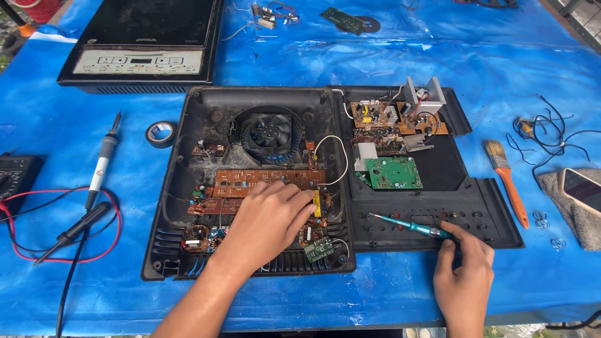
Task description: Unscrewing and removing a circuit board from an induction cooker for repair.
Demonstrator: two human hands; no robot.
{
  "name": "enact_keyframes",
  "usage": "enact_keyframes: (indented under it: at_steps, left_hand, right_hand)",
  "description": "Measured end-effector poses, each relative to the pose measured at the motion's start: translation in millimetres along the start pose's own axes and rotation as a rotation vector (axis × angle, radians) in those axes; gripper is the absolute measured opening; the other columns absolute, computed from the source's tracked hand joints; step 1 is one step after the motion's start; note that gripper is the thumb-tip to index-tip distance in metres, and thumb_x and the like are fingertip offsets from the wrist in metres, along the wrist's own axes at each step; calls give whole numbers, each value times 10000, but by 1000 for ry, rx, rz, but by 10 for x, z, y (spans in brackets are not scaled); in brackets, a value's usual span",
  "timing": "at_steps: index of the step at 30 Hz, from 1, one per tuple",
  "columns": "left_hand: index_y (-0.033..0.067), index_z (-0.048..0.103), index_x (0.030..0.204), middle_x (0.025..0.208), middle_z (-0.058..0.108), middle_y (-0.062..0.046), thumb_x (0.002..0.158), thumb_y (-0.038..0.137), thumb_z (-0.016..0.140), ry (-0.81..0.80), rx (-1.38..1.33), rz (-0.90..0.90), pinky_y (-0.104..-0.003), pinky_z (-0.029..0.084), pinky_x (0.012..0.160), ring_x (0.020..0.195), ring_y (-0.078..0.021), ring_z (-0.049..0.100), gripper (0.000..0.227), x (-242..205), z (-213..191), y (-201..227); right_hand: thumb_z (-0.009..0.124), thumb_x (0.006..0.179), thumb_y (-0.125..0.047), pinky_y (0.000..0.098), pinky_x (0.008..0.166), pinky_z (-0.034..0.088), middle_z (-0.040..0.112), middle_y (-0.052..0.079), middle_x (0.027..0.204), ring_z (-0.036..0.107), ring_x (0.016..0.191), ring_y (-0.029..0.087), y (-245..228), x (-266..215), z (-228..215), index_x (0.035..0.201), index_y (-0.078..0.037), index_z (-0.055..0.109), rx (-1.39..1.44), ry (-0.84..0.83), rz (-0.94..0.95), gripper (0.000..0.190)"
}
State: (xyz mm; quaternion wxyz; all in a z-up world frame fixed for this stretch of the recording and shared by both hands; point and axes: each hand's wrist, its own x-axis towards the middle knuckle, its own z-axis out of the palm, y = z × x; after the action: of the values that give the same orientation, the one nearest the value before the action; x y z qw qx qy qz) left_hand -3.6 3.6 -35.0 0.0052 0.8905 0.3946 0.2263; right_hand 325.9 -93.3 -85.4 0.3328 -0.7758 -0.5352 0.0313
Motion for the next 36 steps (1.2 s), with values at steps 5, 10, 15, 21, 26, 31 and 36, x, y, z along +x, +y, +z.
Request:
enact_keyframes:
  at_steps: [5, 10, 15, 21, 26, 31, 36]
  left_hand:
    - [111, 713, 1188, 997, 731, -39, 1056, 264, 590, 19, -12, -6, -450, 495, 757, 911, -268, 664, 236, 8, -4, 7]
    - [115, 711, 1207, 1008, 732, -28, 1057, 256, 590, 12, -9, -9, -440, 491, 774, 909, -256, 667, 239, -1, 6, 9]
    - [109, 716, 1194, 986, 733, -34, 1049, 270, 606, 21, -14, -11, -434, 500, 768, 897, -266, 666, 243, 4, 22, 11]
    - [115, 717, 1148, 945, 724, -31, 1054, 266, 611, 42, 0, -2, -414, 482, 759, 864, -260, 668, 208, 8, 5, 22]
    - [105, 699, 1234, 1049, 724, -69, 1059, 254, 595, 14, -33, -21, -488, 501, 814, 967, -306, 665, 252, -13, 83, -3]
    - [96, 696, 1214, 1026, 723, -87, 1063, 248, 602, 42, -52, -20, -508, 508, 812, 951, -315, 670, 233, -14, 99, -12]
    - [114, 712, 1096, 930, 731, -72, 1027, 275, 665, 60, 1, -5, -444, 494, 760, 891, -294, 682, 182, 1, 97, 18]
  right_hand:
    - [501, 1052, -31, 496, 953, 495, 715, 91, 1292, 564, 1262, 367, 51, 11, 26, 1332, -116, 683, 17, 13, -56, 344]
    - [504, 1055, -29, 497, 952, 500, 714, 80, 1309, 573, 1262, 358, 72, 6, 31, 1340, -118, 684, 6, 15, -62, 348]
    - [519, 1068, -30, 456, 980, 495, 726, 77, 1279, 628, 1203, 316, 82, -11, 55, 1346, -94, 688, 11, 63, -97, 331]
    - [525, 1106, -38, 352, 600, 461, 733, 72, 1327, 672, 932, 232, 48, -35, 54, 1367, -76, 694, 27, 90, -99, 313]
    - [537, 1134, -49, 377, 702, 425, 733, 65, 1312, 500, 791, 257, 146, -44, 101, 1359, -127, 742, -36, 104, -143, 314]
    - [602, 1141, -60, 402, 1009, 516, 753, 52, 1283, 651, 1192, 317, 273, -17, 205, 1377, -134, 774, -67, 119, -165, 301]
    - [659, 1154, -156, 421, 1063, 493, 739, 20, 1391, 604, 1313, 335, 403, 84, 266, 1331, -178, 798, -131, 69, -175, 225]
